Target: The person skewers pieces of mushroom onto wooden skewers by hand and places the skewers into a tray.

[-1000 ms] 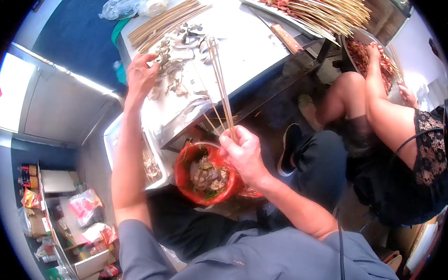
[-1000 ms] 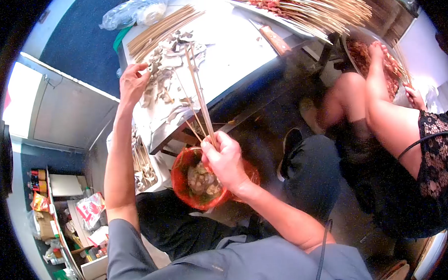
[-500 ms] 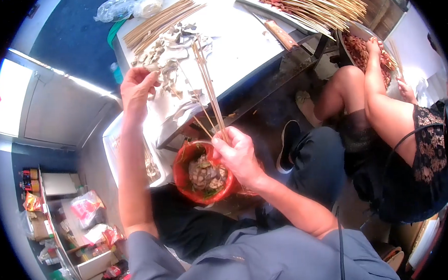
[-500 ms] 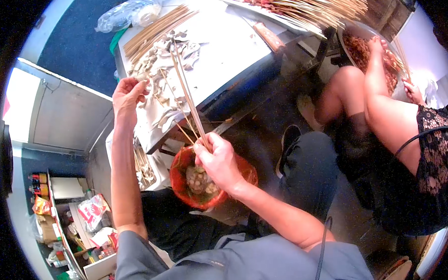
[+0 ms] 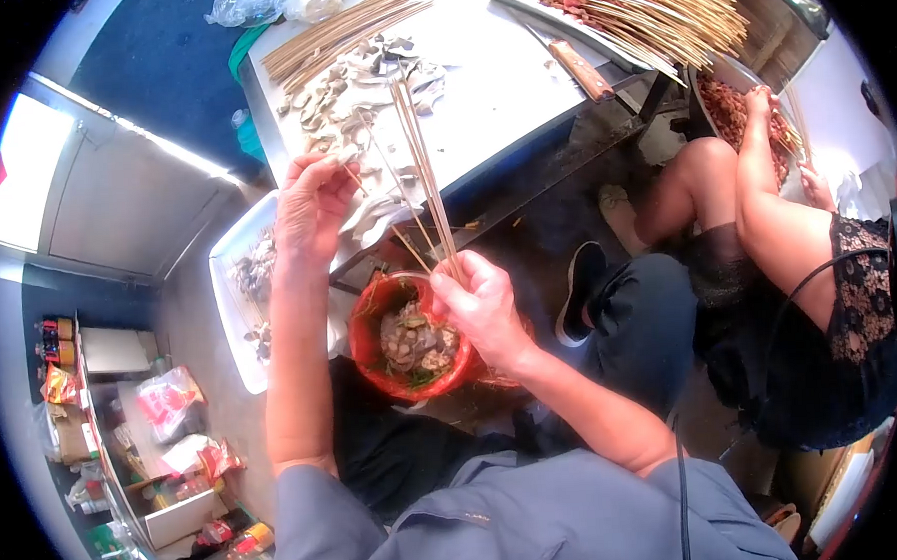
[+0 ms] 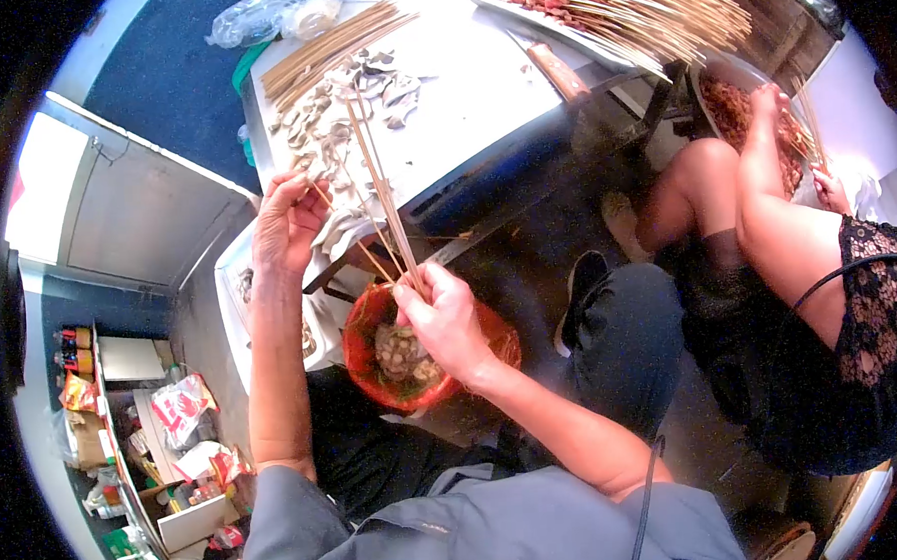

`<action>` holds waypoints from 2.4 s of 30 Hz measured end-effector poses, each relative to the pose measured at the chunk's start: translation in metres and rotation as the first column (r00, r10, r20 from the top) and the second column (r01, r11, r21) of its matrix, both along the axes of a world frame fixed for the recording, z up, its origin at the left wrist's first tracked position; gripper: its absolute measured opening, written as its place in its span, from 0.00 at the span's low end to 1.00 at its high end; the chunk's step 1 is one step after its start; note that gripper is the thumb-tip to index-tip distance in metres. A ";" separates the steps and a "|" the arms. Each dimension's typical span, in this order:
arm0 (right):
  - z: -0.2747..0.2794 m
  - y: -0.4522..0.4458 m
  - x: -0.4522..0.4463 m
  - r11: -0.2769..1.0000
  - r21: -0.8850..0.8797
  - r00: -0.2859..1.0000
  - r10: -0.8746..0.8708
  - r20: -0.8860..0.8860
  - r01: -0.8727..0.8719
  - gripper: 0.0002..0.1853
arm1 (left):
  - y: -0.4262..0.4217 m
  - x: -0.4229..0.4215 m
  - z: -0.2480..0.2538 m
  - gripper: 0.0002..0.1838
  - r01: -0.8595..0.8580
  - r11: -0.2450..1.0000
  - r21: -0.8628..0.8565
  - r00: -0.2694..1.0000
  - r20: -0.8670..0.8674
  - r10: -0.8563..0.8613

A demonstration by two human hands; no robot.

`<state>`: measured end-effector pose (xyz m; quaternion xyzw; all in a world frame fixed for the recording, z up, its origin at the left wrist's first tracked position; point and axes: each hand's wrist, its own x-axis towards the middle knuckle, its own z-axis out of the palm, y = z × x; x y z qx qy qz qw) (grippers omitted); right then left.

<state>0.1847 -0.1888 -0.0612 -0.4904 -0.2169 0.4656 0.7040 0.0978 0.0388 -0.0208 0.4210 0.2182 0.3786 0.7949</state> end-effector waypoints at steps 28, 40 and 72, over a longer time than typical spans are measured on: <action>0.007 -0.003 0.004 0.998 -0.020 0.998 -0.054 0.031 0.055 0.05 | -0.027 0.011 0.004 0.05 -0.021 0.999 0.040 0.999 -0.043 0.023; 0.013 -0.001 0.022 0.986 0.000 0.986 -0.165 -0.027 0.165 0.05 | 0.009 0.050 0.035 0.14 -0.031 0.613 0.790 0.753 -0.385 0.534; 0.014 -0.003 0.009 0.998 -0.069 1.000 -0.015 -0.007 0.015 0.07 | -0.015 0.014 0.017 0.05 0.012 0.994 0.113 0.997 -0.083 -0.002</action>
